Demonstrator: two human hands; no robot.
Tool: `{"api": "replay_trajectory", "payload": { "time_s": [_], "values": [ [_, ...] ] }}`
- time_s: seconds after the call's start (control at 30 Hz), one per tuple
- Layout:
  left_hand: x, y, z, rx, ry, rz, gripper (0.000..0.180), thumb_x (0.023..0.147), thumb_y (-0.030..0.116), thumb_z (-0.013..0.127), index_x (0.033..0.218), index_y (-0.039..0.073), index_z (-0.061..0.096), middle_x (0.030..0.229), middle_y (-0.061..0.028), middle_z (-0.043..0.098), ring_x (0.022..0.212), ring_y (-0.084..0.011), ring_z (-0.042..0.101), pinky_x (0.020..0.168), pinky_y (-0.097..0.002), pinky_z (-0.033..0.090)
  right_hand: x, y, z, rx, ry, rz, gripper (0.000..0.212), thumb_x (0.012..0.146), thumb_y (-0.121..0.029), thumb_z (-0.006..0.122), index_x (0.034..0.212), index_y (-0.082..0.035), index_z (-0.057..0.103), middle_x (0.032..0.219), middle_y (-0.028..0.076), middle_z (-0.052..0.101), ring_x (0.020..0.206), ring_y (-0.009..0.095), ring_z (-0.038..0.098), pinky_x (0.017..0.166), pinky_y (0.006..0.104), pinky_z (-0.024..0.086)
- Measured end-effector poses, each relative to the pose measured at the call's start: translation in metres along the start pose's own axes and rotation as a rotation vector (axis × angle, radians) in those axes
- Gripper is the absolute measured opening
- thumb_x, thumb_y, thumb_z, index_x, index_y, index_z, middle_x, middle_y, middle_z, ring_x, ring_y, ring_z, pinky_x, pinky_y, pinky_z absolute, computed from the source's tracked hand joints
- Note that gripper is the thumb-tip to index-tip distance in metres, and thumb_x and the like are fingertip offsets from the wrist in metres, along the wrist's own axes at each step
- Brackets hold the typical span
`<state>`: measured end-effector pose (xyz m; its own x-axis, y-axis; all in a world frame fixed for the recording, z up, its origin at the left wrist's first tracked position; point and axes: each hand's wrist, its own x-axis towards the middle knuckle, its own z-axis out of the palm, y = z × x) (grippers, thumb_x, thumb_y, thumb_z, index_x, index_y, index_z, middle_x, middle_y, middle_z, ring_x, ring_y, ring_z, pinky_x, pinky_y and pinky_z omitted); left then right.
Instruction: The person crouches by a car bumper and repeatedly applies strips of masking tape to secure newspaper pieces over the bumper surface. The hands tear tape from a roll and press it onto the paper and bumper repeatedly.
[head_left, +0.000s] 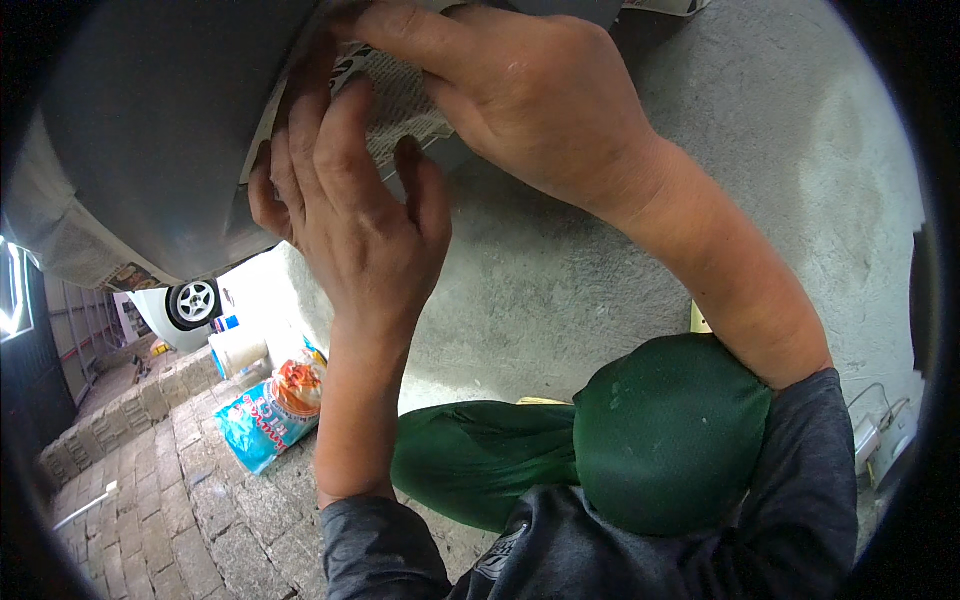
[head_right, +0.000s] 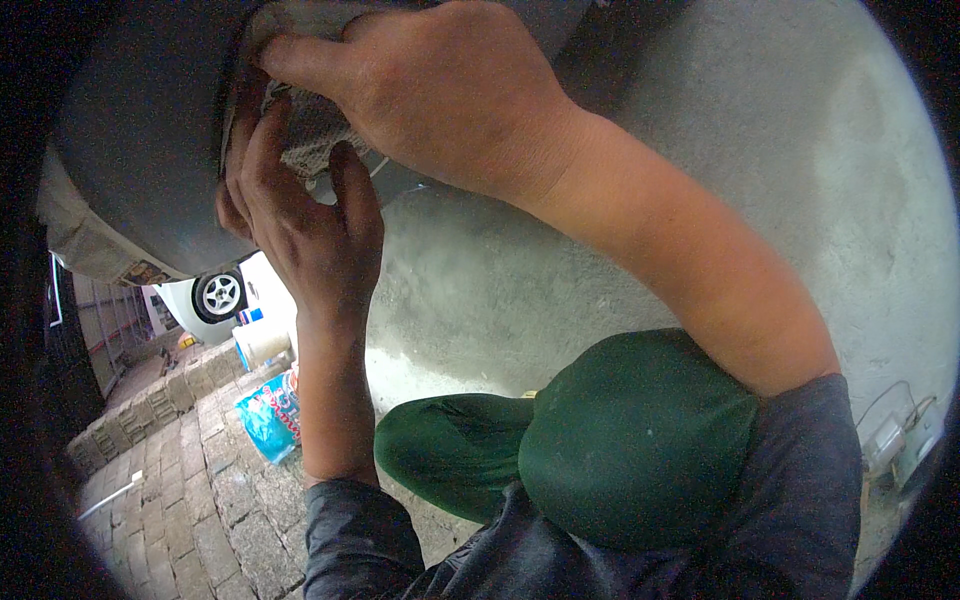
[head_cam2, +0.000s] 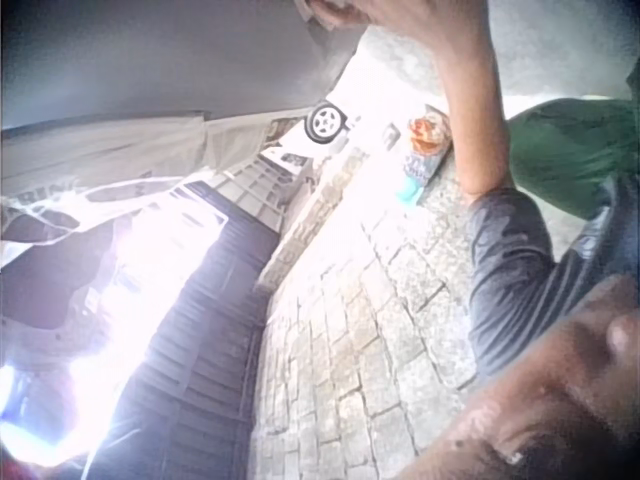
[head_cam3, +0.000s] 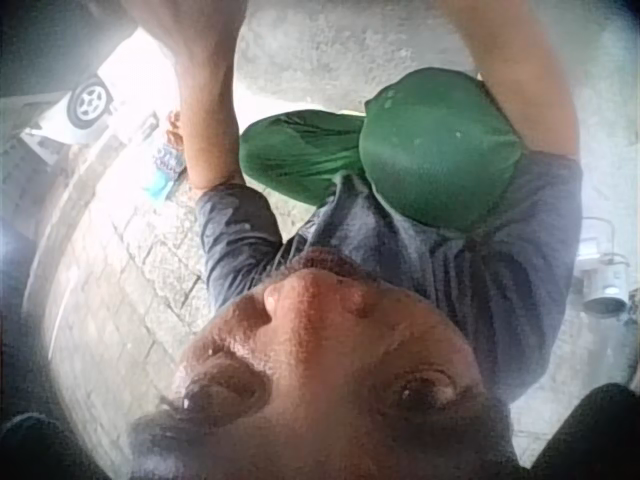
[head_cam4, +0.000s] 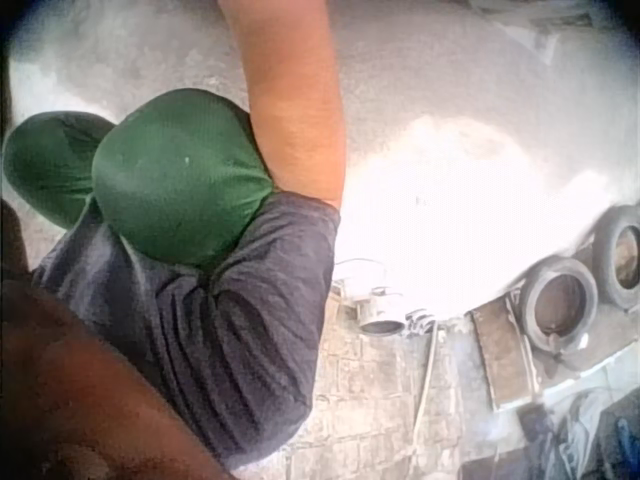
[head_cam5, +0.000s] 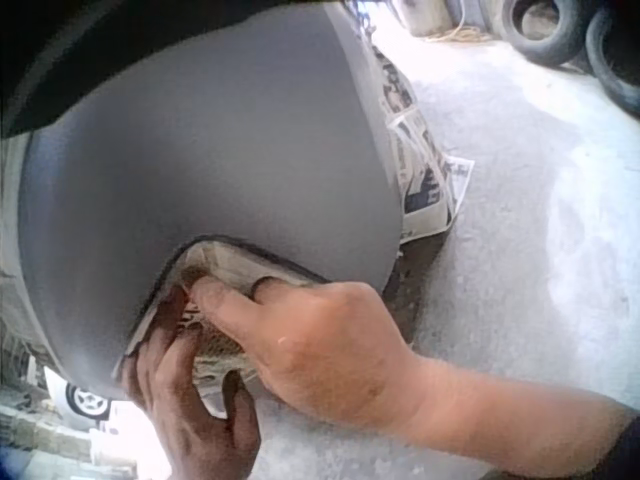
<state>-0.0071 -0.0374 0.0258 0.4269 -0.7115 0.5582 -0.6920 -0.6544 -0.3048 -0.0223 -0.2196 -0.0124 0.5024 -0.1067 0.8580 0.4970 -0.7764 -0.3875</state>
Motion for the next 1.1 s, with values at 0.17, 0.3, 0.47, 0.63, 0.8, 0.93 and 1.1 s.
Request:
{"api": "replay_trajectory", "payload": {
  "time_s": [0.17,0.3,0.47,0.63,0.8,0.93,1.1],
  "values": [
    [-0.01,-0.008,-0.001,0.022,-0.002,0.012,0.062,0.087,0.013,0.067,0.144,0.015,0.043,0.156,-0.0157,0.049,0.143,-0.0308,0.048,0.119,-0.0452,0.021,0.003,-0.01,-0.009,-0.069,-0.078,0.075,0.031,0.091,-0.015,0.063,0.121,-0.01,0.069,0.065,0.007,0.064,0.053,0.022,0.066,0.047,0.0315,0.053],
    [-0.013,-0.008,0.0,-0.006,-0.02,-0.007,0.063,0.087,0.014,0.066,0.145,0.016,0.042,0.158,-0.0177,0.047,0.147,-0.0317,0.044,0.121,-0.0481,0.021,-0.003,0.0,0.001,-0.033,-0.054,0.055,0.032,0.09,-0.014,0.064,0.121,-0.009,0.069,0.065,0.008,0.065,0.053,0.022,0.067,0.048,0.0315,0.053],
    [-0.02,-0.01,0.001,0.006,-0.036,-0.022,0.063,0.088,0.014,0.066,0.146,0.015,0.042,0.16,-0.0193,0.044,0.149,-0.033,0.042,0.121,-0.0519,0.022,0.005,-0.013,-0.01,-0.023,-0.099,0.041,0.031,0.09,-0.014,0.065,0.12,-0.008,0.069,0.067,0.01,0.066,0.055,0.023,0.068,0.048,0.0319,0.055],
    [-0.019,-0.01,0.005,-0.07,-0.021,-0.016,0.062,0.088,0.013,0.064,0.145,0.014,0.042,0.16,-0.0202,0.044,0.15,-0.0343,0.04,0.121,-0.0525,0.021,0.001,-0.01,-0.002,0.006,-0.097,0.036,0.028,0.089,-0.014,0.066,0.116,-0.009,0.07,0.068,0.011,0.067,0.056,0.023,0.069,0.049,0.0317,0.055],
    [-0.018,-0.009,0.005,-0.098,-0.027,-0.043,0.062,0.087,0.014,0.064,0.145,0.013,0.042,0.16,-0.0202,0.043,0.151,-0.0352,0.038,0.121,-0.0533,0.02,0.004,-0.017,-0.003,-0.012,-0.051,0.031,0.027,0.089,-0.013,0.066,0.115,-0.009,0.07,0.068,0.01,0.067,0.056,0.023,0.07,0.048,0.0311,0.055],
    [-0.017,-0.005,0.003,-0.104,-0.037,-0.067,0.062,0.087,0.013,0.064,0.145,0.013,0.043,0.161,-0.0197,0.043,0.151,-0.035,0.037,0.121,-0.0523,0.019,0.001,-0.013,0.002,-0.012,-0.044,0.03,0.025,0.09,-0.013,0.066,0.114,-0.009,0.07,0.069,0.011,0.067,0.056,0.024,0.069,0.048,0.0318,0.055],
    [-0.015,-0.004,0.002,-0.081,-0.038,-0.06,0.061,0.087,0.012,0.065,0.145,0.014,0.045,0.163,-0.0155,0.043,0.151,-0.0336,0.036,0.121,-0.0515,0.018,-0.004,-0.001,0.011,0.073,0.067,0.034,0.028,0.089,-0.011,0.066,0.117,-0.007,0.069,0.072,0.011,0.067,0.057,0.026,0.068,0.05,0.0328,0.055]
  ]
}}
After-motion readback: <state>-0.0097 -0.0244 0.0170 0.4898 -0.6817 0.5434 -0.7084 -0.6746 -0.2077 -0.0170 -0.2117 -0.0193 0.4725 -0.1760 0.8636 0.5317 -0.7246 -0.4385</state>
